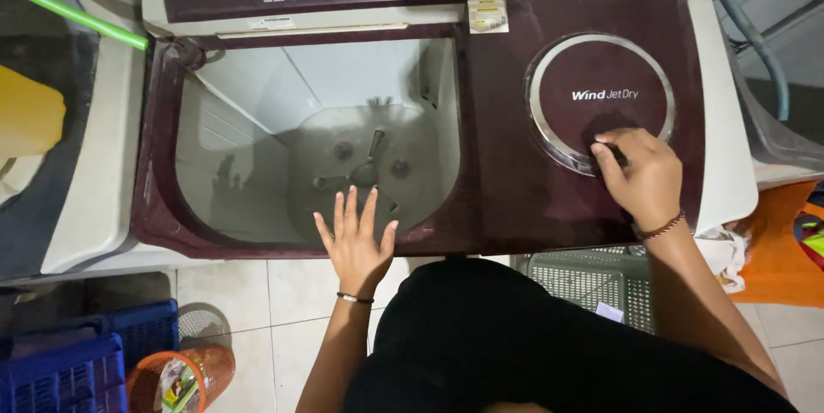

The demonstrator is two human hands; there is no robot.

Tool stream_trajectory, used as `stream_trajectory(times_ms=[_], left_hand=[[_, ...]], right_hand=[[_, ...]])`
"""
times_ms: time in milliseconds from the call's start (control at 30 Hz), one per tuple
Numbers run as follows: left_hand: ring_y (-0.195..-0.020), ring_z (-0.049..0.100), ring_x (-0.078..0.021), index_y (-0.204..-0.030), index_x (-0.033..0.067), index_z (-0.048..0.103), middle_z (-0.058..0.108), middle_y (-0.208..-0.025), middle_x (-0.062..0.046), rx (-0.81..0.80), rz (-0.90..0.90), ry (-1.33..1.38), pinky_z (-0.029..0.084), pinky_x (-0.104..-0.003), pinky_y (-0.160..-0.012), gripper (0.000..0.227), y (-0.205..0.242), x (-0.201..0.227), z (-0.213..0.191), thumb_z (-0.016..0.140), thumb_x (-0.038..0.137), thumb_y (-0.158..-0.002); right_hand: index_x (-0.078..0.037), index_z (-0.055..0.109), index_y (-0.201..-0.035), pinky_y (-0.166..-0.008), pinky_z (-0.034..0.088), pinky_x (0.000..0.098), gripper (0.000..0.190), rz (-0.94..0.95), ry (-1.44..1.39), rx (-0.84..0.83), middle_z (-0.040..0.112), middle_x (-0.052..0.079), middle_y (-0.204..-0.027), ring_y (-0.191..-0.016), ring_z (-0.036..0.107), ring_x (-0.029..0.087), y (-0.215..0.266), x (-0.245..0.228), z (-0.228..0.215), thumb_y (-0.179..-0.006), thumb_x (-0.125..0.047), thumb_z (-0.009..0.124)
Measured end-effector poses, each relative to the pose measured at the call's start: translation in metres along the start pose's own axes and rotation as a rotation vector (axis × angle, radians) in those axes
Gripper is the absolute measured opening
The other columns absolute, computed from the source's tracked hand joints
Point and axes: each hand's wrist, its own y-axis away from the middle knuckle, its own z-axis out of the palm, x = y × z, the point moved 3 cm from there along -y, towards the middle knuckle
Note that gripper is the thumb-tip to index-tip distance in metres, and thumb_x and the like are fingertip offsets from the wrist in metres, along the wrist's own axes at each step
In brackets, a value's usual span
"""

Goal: The person washes items of clothing in a washing machine tub by hand, moves them to the spin dryer tub, places a safety cover and lid, and operates the dials.

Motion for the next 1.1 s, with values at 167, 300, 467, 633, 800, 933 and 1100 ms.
stream_trajectory(times_ms=[167,300,467,633,800,933,1100], left_hand=[[-0.149,0.037,-0.0367,-0.147,0.0168,0.058,0.049,-0.155,-0.017,0.008,0.003,0.009,0.011,-0.067,-0.123,0.059,0.001,-0.001,-0.001,0.059,0.047,-0.096],[-0.149,0.038,-0.0369,-0.146,0.0163,0.058,0.049,-0.155,-0.017,0.024,0.003,0.009,0.011,-0.067,-0.123,0.059,0.001,0.0,-0.001,0.06,0.047,-0.096],[-0.149,0.037,-0.0371,-0.145,0.0162,0.058,0.049,-0.154,-0.018,0.017,-0.007,0.018,0.011,-0.066,-0.122,0.059,0.001,0.0,-0.002,0.062,0.046,-0.094],[-0.148,0.036,-0.0369,-0.146,0.0161,0.057,0.047,-0.155,-0.017,0.01,-0.011,0.012,0.011,-0.066,-0.122,0.061,-0.001,0.0,-0.002,0.065,0.045,-0.092],[-0.148,0.036,-0.0371,-0.144,0.017,0.058,0.046,-0.155,-0.017,0.033,-0.032,0.018,0.012,-0.065,-0.122,0.061,0.0,0.003,-0.005,0.067,0.044,-0.09],[-0.147,0.036,-0.0375,-0.143,0.0182,0.059,0.046,-0.154,-0.018,0.029,-0.05,0.014,0.013,-0.065,-0.121,0.061,-0.002,0.004,-0.006,0.068,0.043,-0.088],[-0.147,0.035,-0.0374,-0.141,0.0182,0.061,0.046,-0.154,-0.018,0.027,-0.064,0.013,0.014,-0.064,-0.12,0.06,-0.002,0.004,-0.006,0.069,0.042,-0.087]], right_hand=[[-0.008,0.076,-0.104,-0.077,0.055,0.0366,0.008,0.019,0.004,-0.002,0.073,0.01,-0.102,-0.091,0.07,0.029,-0.003,-0.001,0.001,-0.101,-0.015,0.077],[-0.008,0.076,-0.106,-0.079,0.055,0.0366,0.009,-0.006,0.001,0.022,0.074,0.01,-0.106,-0.094,0.071,0.029,-0.009,-0.004,0.003,-0.101,-0.015,0.077],[-0.008,0.074,-0.1,-0.077,0.054,0.0393,0.01,-0.079,0.039,0.032,0.072,0.011,-0.097,-0.089,0.069,0.031,-0.038,0.017,0.006,-0.106,-0.016,0.075],[-0.005,0.072,-0.098,-0.075,0.052,0.0438,0.02,-0.058,0.009,0.019,0.07,0.014,-0.095,-0.085,0.067,0.034,-0.107,0.053,0.041,-0.109,-0.022,0.071],[-0.007,0.073,-0.101,-0.074,0.053,0.0475,0.032,0.125,-0.049,-0.101,0.071,0.017,-0.09,-0.086,0.068,0.039,-0.196,0.103,0.124,-0.106,-0.039,0.071],[-0.006,0.074,-0.104,-0.077,0.053,0.0514,0.042,0.144,0.001,-0.007,0.073,0.022,-0.097,-0.091,0.068,0.044,-0.253,0.134,0.178,-0.107,-0.048,0.069],[-0.004,0.075,-0.098,-0.081,0.053,0.0535,0.059,0.355,0.098,-0.047,0.073,0.024,-0.098,-0.094,0.069,0.045,-0.282,0.138,0.201,-0.101,-0.062,0.065]])
